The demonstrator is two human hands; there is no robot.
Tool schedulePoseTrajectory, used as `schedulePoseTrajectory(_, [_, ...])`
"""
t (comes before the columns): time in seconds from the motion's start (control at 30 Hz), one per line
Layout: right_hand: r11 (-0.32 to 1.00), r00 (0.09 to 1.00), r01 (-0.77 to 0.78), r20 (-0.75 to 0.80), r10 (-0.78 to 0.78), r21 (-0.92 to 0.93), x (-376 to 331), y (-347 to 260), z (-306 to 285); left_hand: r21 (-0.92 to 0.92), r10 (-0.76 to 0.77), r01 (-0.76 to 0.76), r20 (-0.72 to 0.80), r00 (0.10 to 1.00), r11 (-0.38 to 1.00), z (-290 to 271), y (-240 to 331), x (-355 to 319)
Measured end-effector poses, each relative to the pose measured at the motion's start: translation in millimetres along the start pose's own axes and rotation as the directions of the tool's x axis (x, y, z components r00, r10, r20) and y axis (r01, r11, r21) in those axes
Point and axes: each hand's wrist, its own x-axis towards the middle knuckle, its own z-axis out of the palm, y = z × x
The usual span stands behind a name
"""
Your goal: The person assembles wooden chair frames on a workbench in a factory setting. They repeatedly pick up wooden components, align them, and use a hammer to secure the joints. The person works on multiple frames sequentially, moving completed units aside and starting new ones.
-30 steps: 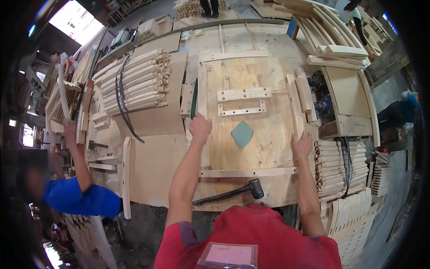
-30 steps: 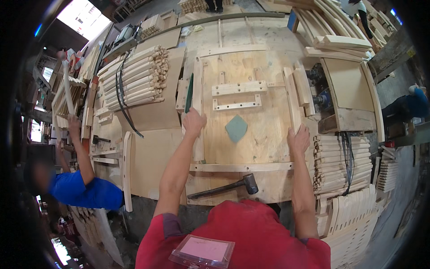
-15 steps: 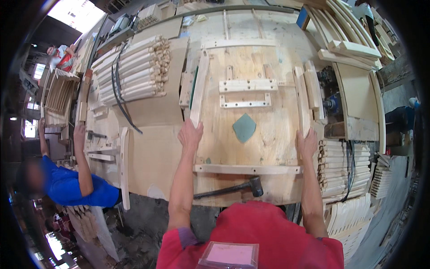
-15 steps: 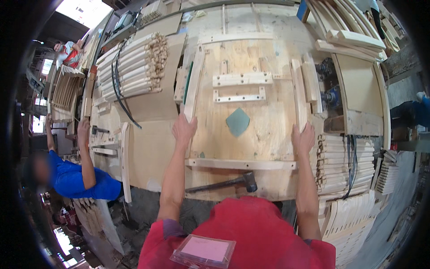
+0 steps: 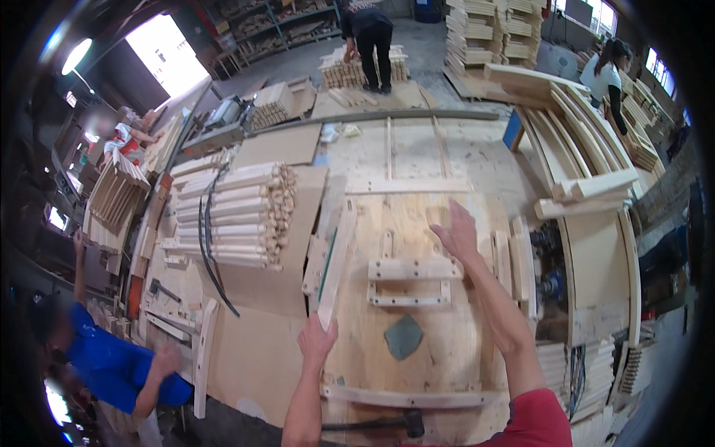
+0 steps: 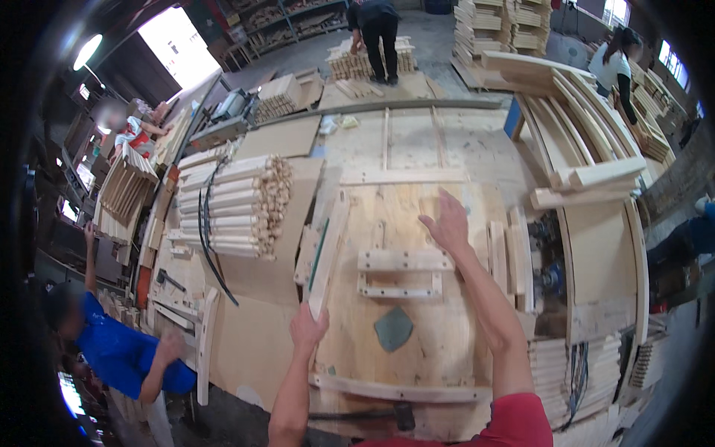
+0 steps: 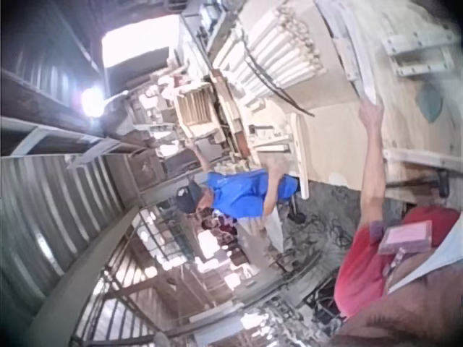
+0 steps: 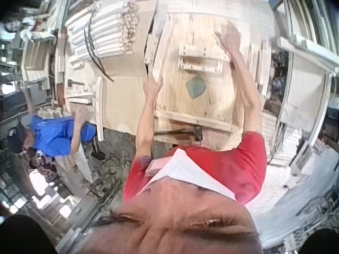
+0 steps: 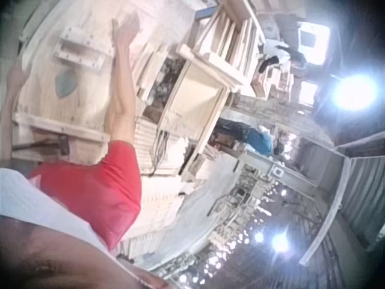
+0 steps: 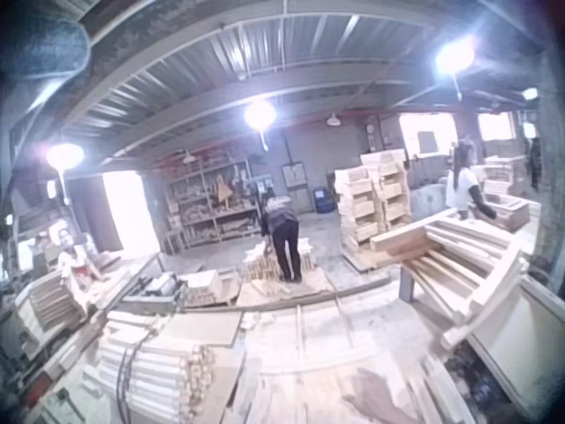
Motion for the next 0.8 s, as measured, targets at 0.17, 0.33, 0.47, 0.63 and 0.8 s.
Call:
schedulePoseTrajectory(0.17, [0.973,0.950,0.166,0.291,-0.113,-0.164,142,21,63,-0.031,0.050,-0.050,-0.010,0.999,0.998,15,-7,5])
schedulePoseTrajectory(0.33, [0.965,0.698,0.131,0.713,0.072,-0.226,180,13,112,-0.026,-0.011,0.011,-0.018,1.000,1.000,19,-20,-4])
schedulePoseTrajectory(0.47, [0.962,0.848,0.217,0.521,-0.102,-0.165,171,15,115,-0.012,0.021,-0.022,-0.061,0.998,1.000,21,-18,1])
schedulePoseTrajectory(0.63, [0.971,0.890,0.220,0.428,-0.159,-0.098,179,24,60,-0.002,0.069,-0.069,-0.044,0.997,0.998,22,-14,3])
schedulePoseTrajectory(0.8, [0.929,0.806,-0.128,0.582,-0.107,0.347,142,5,-2,0.047,-0.001,0.003,-0.036,0.999,0.999,13,-22,-6])
